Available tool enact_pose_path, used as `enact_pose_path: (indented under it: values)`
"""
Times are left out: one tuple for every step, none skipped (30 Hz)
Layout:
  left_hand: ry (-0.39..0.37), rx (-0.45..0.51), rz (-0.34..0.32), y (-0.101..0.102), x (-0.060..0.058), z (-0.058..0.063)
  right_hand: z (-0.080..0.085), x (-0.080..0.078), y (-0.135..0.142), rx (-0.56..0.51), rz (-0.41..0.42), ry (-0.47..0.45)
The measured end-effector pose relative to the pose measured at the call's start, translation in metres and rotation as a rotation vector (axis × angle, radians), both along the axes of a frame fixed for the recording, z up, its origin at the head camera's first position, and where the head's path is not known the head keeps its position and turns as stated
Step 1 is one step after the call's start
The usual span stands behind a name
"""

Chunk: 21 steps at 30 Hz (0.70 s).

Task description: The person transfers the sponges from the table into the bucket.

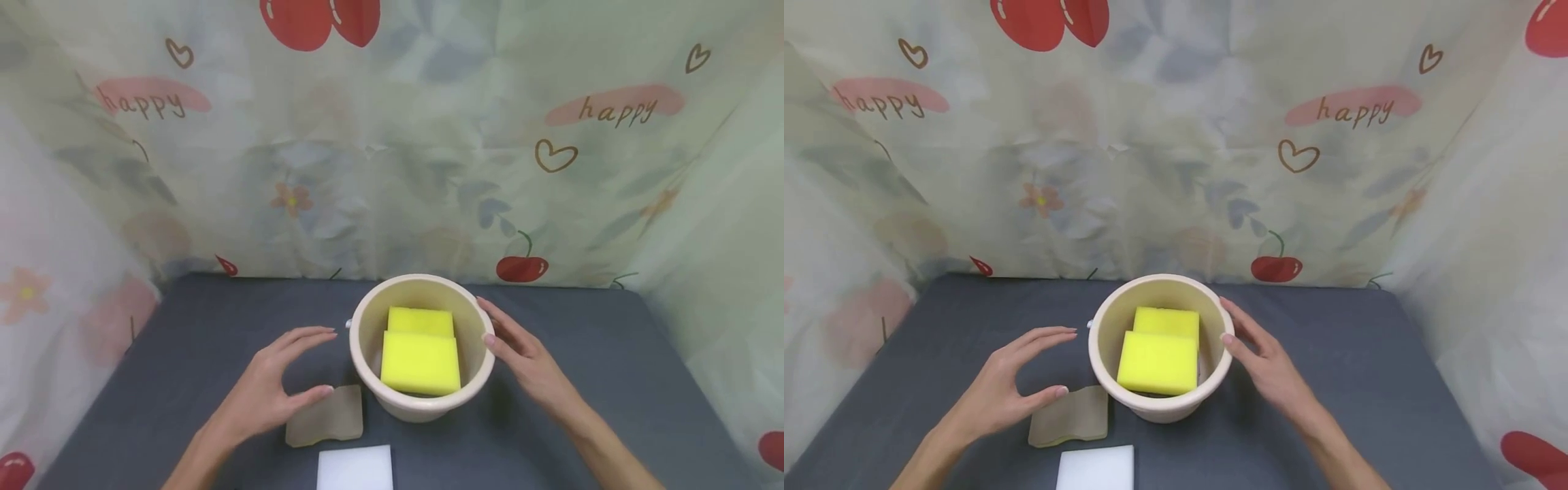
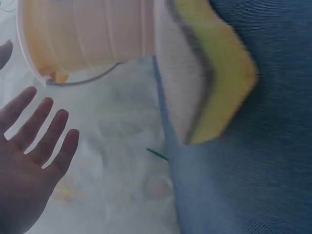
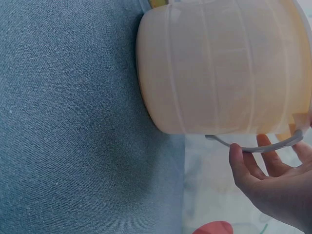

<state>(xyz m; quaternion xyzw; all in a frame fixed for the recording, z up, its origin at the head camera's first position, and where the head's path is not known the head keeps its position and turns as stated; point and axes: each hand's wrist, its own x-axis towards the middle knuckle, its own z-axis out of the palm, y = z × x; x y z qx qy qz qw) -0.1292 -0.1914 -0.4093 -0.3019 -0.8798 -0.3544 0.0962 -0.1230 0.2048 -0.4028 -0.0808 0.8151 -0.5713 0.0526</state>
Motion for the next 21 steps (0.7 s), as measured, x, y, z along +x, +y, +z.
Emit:
enact_pose_path:
  values:
    - [-0.005,-0.005,0.011,-0.002,0.002,-0.003,0.000,0.000,0.000,0.000,-0.003,-0.005]
    - [-0.010,-0.010,0.021,-0.004,0.004,-0.006,-0.001,0.001,0.000,-0.002,-0.006,-0.008]
    - [-0.015,-0.014,0.031,-0.006,0.006,-0.008,-0.001,0.001,0.000,-0.005,-0.007,-0.010]
    - [-0.017,-0.017,0.038,-0.008,0.007,-0.011,-0.001,0.001,0.000,-0.009,-0.009,-0.011]
    - [-0.015,-0.019,0.042,-0.010,0.009,-0.014,-0.001,0.001,0.000,-0.009,-0.013,-0.014]
    - [-0.009,-0.022,0.043,-0.012,0.010,-0.016,0.000,0.001,0.000,-0.006,-0.014,-0.013]
    - [0.001,-0.025,0.045,-0.014,0.011,-0.019,-0.001,0.001,0.000,-0.006,-0.015,-0.014]
    - [0.008,-0.030,0.049,-0.016,0.012,-0.021,-0.001,0.001,0.000,-0.005,-0.017,-0.017]
    - [0.019,-0.031,0.049,-0.017,0.013,-0.023,0.000,0.001,-0.001,-0.003,-0.020,-0.020]
    - [0.026,-0.032,0.050,-0.019,0.014,-0.024,0.000,0.001,-0.001,-0.001,-0.023,-0.024]
    - [0.026,-0.033,0.056,-0.021,0.015,-0.026,0.000,0.001,-0.001,0.000,-0.028,-0.028]
    - [0.021,-0.037,0.059,-0.022,0.015,-0.028,0.001,0.001,-0.001,-0.003,-0.030,-0.032]
    - [0.009,-0.040,0.061,-0.023,0.015,-0.030,0.001,0.001,-0.002,-0.009,-0.031,-0.037]
    - [-0.012,-0.044,0.064,-0.024,0.016,-0.032,0.001,0.001,-0.002,-0.013,-0.029,-0.042]
    - [-0.033,-0.048,0.066,-0.025,0.017,-0.035,0.001,0.001,-0.002,-0.017,-0.029,-0.045]
    - [-0.061,-0.058,0.073,-0.025,0.018,-0.037,0.001,0.001,-0.002,-0.022,-0.028,-0.050]
    - [-0.089,-0.070,0.079,-0.026,0.018,-0.039,0.001,0.001,-0.003,-0.026,-0.027,-0.052]
    - [-0.114,-0.079,0.081,-0.027,0.019,-0.041,0.001,0.001,-0.003,-0.029,-0.026,-0.054]
    - [-0.139,-0.088,0.083,-0.028,0.020,-0.043,0.001,0.001,-0.003,-0.027,-0.029,-0.058]
    - [-0.157,-0.099,0.085,-0.028,0.021,-0.045,0.002,0.001,-0.003,-0.028,-0.031,-0.064]
    - [-0.171,-0.106,0.086,-0.028,0.022,-0.046,0.002,0.001,-0.004,-0.030,-0.037,-0.068]
